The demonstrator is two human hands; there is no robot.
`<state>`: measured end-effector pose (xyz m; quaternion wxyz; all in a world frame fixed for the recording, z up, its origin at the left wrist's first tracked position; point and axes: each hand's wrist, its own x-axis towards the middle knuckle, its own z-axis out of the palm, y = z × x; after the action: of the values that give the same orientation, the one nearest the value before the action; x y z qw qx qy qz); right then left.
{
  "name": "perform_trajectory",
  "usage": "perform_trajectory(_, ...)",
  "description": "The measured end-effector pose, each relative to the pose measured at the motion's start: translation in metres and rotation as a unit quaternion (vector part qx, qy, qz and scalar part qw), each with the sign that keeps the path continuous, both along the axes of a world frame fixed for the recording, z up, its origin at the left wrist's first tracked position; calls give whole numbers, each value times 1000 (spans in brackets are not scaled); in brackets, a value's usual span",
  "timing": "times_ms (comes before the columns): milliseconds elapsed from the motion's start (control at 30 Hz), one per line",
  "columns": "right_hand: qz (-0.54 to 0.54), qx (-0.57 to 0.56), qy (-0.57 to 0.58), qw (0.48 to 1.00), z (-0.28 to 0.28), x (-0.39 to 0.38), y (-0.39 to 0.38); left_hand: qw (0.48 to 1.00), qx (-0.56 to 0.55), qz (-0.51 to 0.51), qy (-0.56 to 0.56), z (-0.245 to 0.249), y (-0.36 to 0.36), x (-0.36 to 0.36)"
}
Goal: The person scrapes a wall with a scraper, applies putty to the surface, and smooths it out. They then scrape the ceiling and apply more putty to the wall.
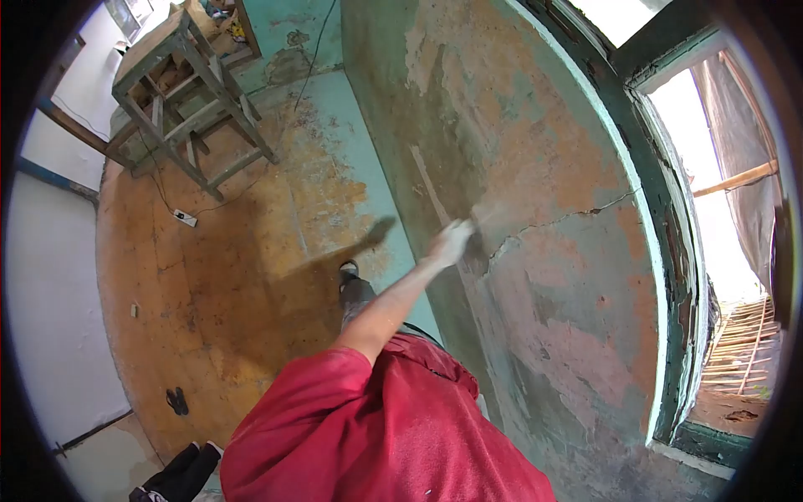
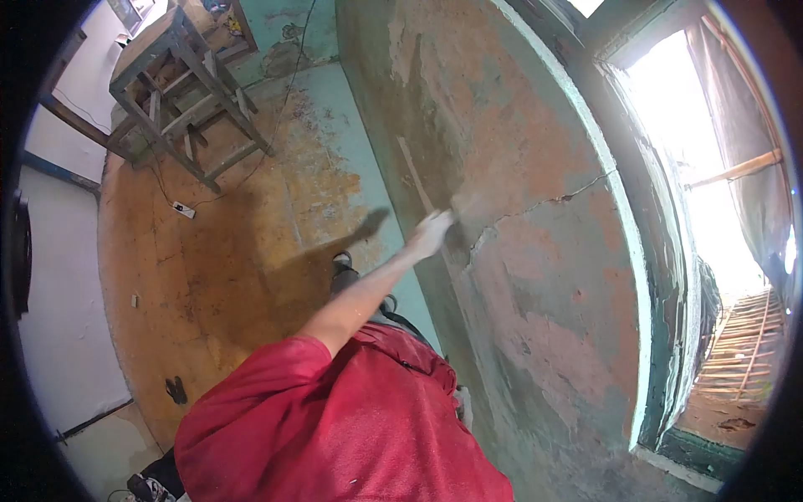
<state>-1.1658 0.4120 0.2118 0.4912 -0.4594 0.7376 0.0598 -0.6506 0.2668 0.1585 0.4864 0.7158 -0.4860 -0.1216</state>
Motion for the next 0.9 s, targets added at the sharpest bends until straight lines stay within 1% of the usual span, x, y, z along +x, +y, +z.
perform_trajectory(33, -6, 5, -3, 1000, -5, 5, 3, 987, 138, -24, 79, 34, 57, 31)
perform_trajectory(67, -10, 8, -8, 1000, -8, 9, 2, 962, 258, 51, 78, 15, 93, 52)
perform_trajectory(100, -15, 10, -13, 1000, -11, 16, -1, 923, 371, 96, 31, -37, 128, 84)
perform_trajectory(133, -21, 14, -19, 999, -14, 22, 0, 882, 442, 161, 15, -46, 165, 108)
perform_trajectory(167, -28, 20, -24, 999, -18, 28, 3, 880, 406, 239, -56, -71, 221, 127)
perform_trajectory(200, -35, 26, -30, 999, -23, 35, 6, 845, 457, 276, 23, -64, 261, 146)
perform_trajectory(233, -42, 33, -35, 998, -30, 41, 10, 807, 511, 290, 65, -29, 302, 154)
perform_trajectory(267, -48, 40, -39, 997, -35, 46, 14, 806, 406, 385, 193, -21, 350, 155)
perform_trajectory(300, -52, 47, -44, 997, -41, 51, 17, 816, 416, 366, 164, -1, 392, 155)
perform_trajectory(333, -55, 54, -47, 996, -44, 57, 20, 783, 472, 373, 159, -10, 435, 160)
perform_trajectory(367, -57, 61, -52, 995, -47, 65, 21, 776, 477, 367, 188, -12, 470, 160)
perform_trajectory(433, -63, 71, -63, 994, -61, 84, 22, 751, 519, 370, 169, -24, 525, 150)
perform_trajectory(467, -70, 76, -68, 992, -69, 93, 28, 746, 517, 385, 166, -33, 542, 140)
perform_trajectory(533, -91, 90, -76, 989, -83, 110, 52, 740, 504, 419, 152, -46, 562, 125)
perform_trajectory(567, -103, 94, -77, 987, -89, 113, 63, 741, 490, 436, 143, -45, 555, 117)
perform_trajectory(600, -123, 94, -77, 985, -93, 124, 81, 748, 492, 423, 137, -47, 543, 127)
perform_trajectory(633, -134, 94, -78, 983, -96, 132, 87, 758, 480, 422, 130, -37, 525, 128)
perform_trajectory(667, -145, 94, -78, 982, -124, 107, 100, 767, 468, 422, 124, -31, 509, 137)
perform_trajectory(700, -155, 94, -79, 980, -165, 115, 107, 771, 467, 416, 122, -27, 494, 154)
perform_trajectory(767, -87, 15, -66, 994, -125, 170, 91, 814, 396, 410, 108, -23, 470, 202)
perform_trajectory(833, -99, -34, -63, 993, -107, 225, 73, 847, 352, 389, 82, -15, 448, 258)
perform_trajectory(900, -43, -62, -39, 996, -93, 282, 54, 885, 261, 380, 62, -21, 428, 314)
